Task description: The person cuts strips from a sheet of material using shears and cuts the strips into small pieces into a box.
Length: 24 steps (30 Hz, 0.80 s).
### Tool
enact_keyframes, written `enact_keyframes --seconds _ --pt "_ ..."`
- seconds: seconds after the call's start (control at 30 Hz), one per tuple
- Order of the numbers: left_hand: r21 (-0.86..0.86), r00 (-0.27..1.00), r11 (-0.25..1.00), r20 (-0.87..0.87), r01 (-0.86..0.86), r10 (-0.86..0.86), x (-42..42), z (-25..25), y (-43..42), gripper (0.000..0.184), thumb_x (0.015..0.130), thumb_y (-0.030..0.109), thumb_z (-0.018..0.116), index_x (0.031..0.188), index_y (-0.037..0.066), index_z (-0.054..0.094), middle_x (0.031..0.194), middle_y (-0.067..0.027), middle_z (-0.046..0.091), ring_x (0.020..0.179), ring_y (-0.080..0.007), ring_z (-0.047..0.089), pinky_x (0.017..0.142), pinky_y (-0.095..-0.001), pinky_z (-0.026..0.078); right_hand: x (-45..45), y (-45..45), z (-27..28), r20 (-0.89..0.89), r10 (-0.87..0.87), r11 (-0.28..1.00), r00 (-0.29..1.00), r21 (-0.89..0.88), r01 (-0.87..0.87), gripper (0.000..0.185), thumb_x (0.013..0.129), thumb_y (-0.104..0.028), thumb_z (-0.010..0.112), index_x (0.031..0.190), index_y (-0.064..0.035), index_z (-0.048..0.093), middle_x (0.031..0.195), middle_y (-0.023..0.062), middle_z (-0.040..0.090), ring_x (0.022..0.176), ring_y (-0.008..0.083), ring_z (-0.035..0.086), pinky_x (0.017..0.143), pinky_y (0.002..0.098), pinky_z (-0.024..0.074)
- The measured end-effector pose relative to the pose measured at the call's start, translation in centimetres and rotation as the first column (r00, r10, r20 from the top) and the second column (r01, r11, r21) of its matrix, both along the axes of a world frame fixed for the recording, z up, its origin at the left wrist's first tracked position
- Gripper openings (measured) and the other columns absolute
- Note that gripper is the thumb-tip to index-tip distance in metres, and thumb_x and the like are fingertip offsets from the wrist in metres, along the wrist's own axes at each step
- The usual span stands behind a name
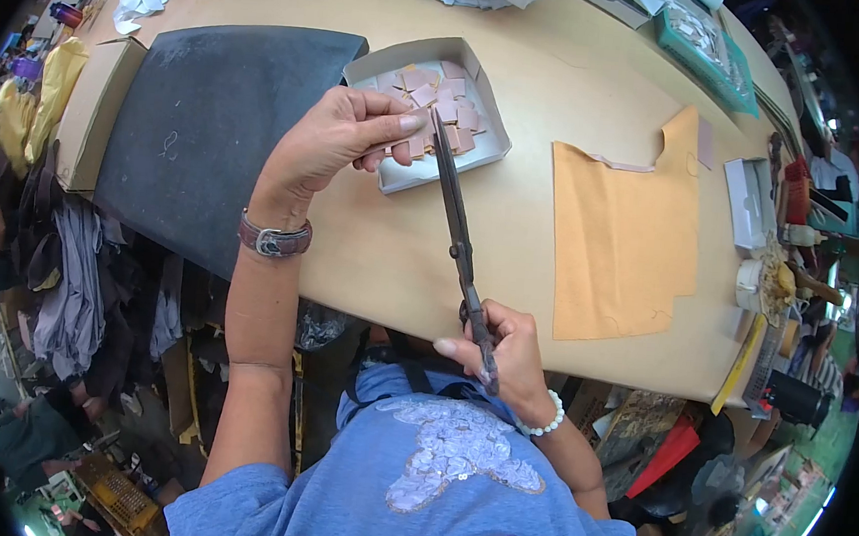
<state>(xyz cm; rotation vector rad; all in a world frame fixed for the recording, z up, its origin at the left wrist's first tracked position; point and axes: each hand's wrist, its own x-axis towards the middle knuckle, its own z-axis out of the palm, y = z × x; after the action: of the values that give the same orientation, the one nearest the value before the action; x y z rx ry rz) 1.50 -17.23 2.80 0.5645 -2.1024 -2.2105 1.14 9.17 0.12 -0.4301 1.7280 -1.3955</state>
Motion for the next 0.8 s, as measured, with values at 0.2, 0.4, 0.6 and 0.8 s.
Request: enact_keyframes --seconds 0.2,0.4,0.6,0.8 --pt "0.002 0.998 0.999 -0.031 -0.045 0.045 0.0 0.9 0.5 0.03 0.082 0.02 0.062 0.1 -0.004 0.06 0.064 -0.0014 0.06 0.044 0.0012 0.041 0.039 -0.0099 0.03 0.2 0.6 0.2 0.11 0.007 0.999 0.994 -0.052 -0.001 0.045 0.062 -0.031 0.081 0.058 -0.0055 0.044 0.051 -0.0067 0.033 0.049 0.0027 0.029 0.042 0.0201 0.0229" --pt "0.007 0.999 1.0 -0.033 -0.01 0.01 -0.2 0.6 0.5 0.032 0.082 0.02 0.062 0.102 -0.005 0.059 0.066 -0.0019 0.06 0.045 0.0014 0.042 0.039 -0.0097 0.031 0.3 0.7 0.0 0.054 0.025 0.999 0.998 -0.042 -0.023 0.044 0.064 -0.028 0.08 0.058 -0.0054 0.043 0.051 -0.0068 0.033 0.049 0.0031 0.029 0.042 0.0207 0.0229" --pt "-0.009 1.0 1.0 -0.002 -0.01 0.01 -0.1 0.4 0.5 0.029 0.083 0.02 0.061 0.099 -0.005 0.06 0.066 -0.0033 0.061 0.046 0.0011 0.046 0.04 -0.0102 0.033 0.5 0.7 -0.3 0.049 0.02 1.0 0.999 -0.011 -0.019 0.038 0.067 -0.021 0.078 0.061 -0.0044 0.045 0.052 -0.0057 0.037 0.047 0.0028 0.034 0.04 0.0193 0.0273" --pt "0.006 0.998 0.999 0.036 -0.054 0.054 0.7 0.4 -0.1 0.023 0.081 0.018 0.063 0.091 -0.004 0.062 0.067 -0.0057 0.063 0.044 -0.0004 0.047 0.039 -0.0118 0.034 0.2 0.7 0.1 0.102 0.01 1.0 0.995 -0.011 -0.008 0.033 0.067 -0.017 0.077 0.064 -0.0044 0.047 0.054 -0.0049 0.042 0.046 0.0024 0.04 0.04 0.0176 0.0322"
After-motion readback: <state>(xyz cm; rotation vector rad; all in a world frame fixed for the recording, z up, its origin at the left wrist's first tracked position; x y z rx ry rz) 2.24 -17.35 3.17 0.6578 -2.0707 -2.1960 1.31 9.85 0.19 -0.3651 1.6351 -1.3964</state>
